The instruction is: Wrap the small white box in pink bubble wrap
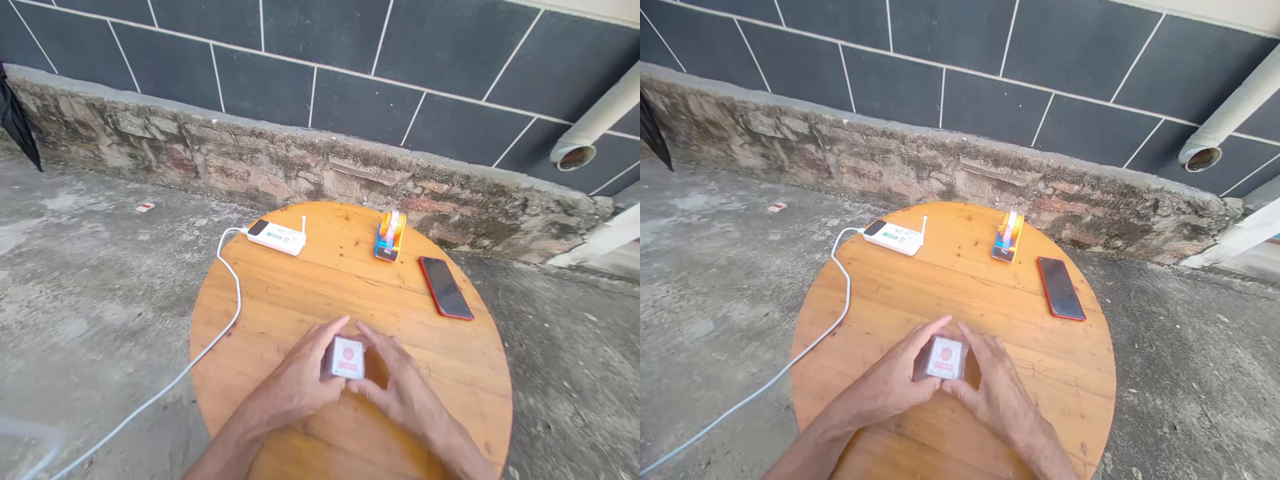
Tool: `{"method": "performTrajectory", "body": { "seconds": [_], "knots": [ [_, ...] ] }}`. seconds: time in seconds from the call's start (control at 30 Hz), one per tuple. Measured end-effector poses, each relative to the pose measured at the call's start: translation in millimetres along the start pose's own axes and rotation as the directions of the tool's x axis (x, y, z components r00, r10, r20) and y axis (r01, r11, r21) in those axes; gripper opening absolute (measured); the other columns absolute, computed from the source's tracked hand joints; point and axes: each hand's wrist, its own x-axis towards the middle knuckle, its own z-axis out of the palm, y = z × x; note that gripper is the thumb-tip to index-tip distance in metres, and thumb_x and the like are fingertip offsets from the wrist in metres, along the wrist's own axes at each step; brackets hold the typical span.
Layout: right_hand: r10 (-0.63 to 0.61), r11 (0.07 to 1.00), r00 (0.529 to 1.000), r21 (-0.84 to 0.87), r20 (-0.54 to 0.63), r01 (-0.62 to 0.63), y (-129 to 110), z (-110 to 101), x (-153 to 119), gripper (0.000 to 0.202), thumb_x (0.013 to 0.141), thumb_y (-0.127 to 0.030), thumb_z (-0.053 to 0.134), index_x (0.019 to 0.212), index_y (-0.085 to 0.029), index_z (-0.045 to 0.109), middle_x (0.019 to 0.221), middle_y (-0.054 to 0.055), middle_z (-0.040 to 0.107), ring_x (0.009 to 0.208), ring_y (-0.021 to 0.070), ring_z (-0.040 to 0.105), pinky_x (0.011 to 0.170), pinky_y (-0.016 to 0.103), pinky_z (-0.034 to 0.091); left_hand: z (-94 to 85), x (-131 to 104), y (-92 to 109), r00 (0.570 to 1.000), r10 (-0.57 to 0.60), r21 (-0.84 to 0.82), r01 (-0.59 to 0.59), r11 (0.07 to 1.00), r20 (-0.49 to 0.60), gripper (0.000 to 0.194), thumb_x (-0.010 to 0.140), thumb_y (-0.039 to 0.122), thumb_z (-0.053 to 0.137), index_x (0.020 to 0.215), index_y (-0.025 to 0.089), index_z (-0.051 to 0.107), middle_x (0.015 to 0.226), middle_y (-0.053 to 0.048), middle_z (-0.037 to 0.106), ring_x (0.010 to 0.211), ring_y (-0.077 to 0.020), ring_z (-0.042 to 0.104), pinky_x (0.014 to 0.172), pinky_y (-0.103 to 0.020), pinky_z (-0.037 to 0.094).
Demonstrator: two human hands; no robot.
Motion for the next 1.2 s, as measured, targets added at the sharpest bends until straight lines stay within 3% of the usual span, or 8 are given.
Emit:
{"method": "performTrajectory", "body": {
  "seconds": [0.17,0.33,0.57,0.8,1.0,1.1,1.2],
  "knots": [
    [-0.078,0.994,0.993,-0.088,-0.086,0.07,-1.8,5.2,-2.4,0.065,0.085,-0.043,0.06,0.14,-0.027,0.031,0.12,0.008,0.06,0.105,0.0249,0.057,0.088,0.042,0.048,-0.1,0.8,-2.0,1.0,0.018,0.017,-0.018,1.0,-0.01,0.076,0.072,0.012,0.055,0.142,0.031,0.029,0.139,-0.002,0.045,0.123,-0.022,0.046,0.105,-0.037,0.039],
    [-0.049,0.991,0.994,-0.128,-0.101,0.036,-8.5,6.5,-3.8,0.06,0.085,-0.042,0.06,0.137,-0.022,0.036,0.124,0.011,0.059,0.11,0.0268,0.056,0.089,0.043,0.048,-2.4,0.9,-3.7,0.998,0.058,0.023,-0.057,0.998,-0.026,0.077,0.07,0.013,0.057,0.141,0.029,0.032,0.139,-0.004,0.045,0.123,-0.0232,0.046,0.105,-0.038,0.039],
    [-0.044,0.992,0.994,-0.122,-0.104,0.031,-12.1,7.0,-3.6,0.05,0.087,-0.039,0.057,0.133,-0.022,0.044,0.115,0.011,0.063,0.103,0.0277,0.059,0.086,0.045,0.049,-4.6,1.2,-2.8,0.999,0.025,0.021,-0.024,0.999,-0.039,0.075,0.07,0.012,0.056,0.14,0.029,0.036,0.136,-0.004,0.049,0.12,-0.0244,0.049,0.102,-0.038,0.041],
    [-0.061,0.98,0.997,-0.194,-0.049,0.051,-25.5,5.5,-7.8,0.063,0.085,-0.044,0.058,0.14,-0.027,0.034,0.144,0.011,0.037,0.125,0.0313,0.043,0.099,0.05,0.04,-3.7,1.1,0.3,0.998,0.055,0.001,-0.055,0.998,-0.029,0.074,0.068,0.011,0.057,0.138,0.028,0.038,0.136,-0.003,0.049,0.121,-0.0226,0.048,0.103,-0.036,0.039],
    [-0.103,0.968,0.995,-0.23,-0.012,0.097,-30.7,4.6,-8.4,0.056,0.088,-0.038,0.055,0.138,-0.027,0.035,0.136,0.01,0.047,0.12,0.031,0.047,0.097,0.052,0.04,-3.1,-1.8,-2.9,0.997,0.058,-0.006,-0.058,0.998,-0.044,0.075,0.068,0.01,0.056,0.138,0.028,0.037,0.137,-0.004,0.048,0.123,-0.0229,0.047,0.104,-0.037,0.039],
    [-0.08,0.971,0.995,-0.23,-0.051,0.067,-24.9,7.5,-10.7,0.062,0.087,-0.032,0.055,0.142,-0.026,0.027,0.139,0.011,0.044,0.124,0.0311,0.044,0.099,0.052,0.039,-0.5,-1.6,-5.9,0.996,0.07,0.002,-0.07,0.998,-0.053,0.077,0.068,0.008,0.054,0.139,0.028,0.035,0.139,-0.003,0.046,0.125,-0.0226,0.045,0.106,-0.038,0.037],
    [-0.055,0.979,0.994,-0.199,-0.091,0.036,-18.9,10.8,-10.0,0.058,0.088,-0.027,0.053,0.14,-0.027,0.028,0.133,0.01,0.05,0.121,0.0289,0.048,0.097,0.051,0.041,-1.7,4.1,0.2,0.992,0.101,0.005,-0.101,0.995,-0.069,0.074,0.07,0.01,0.055,0.139,0.027,0.036,0.14,-0.003,0.046,0.126,-0.0229,0.043,0.107,-0.039,0.037]
  ]
}}
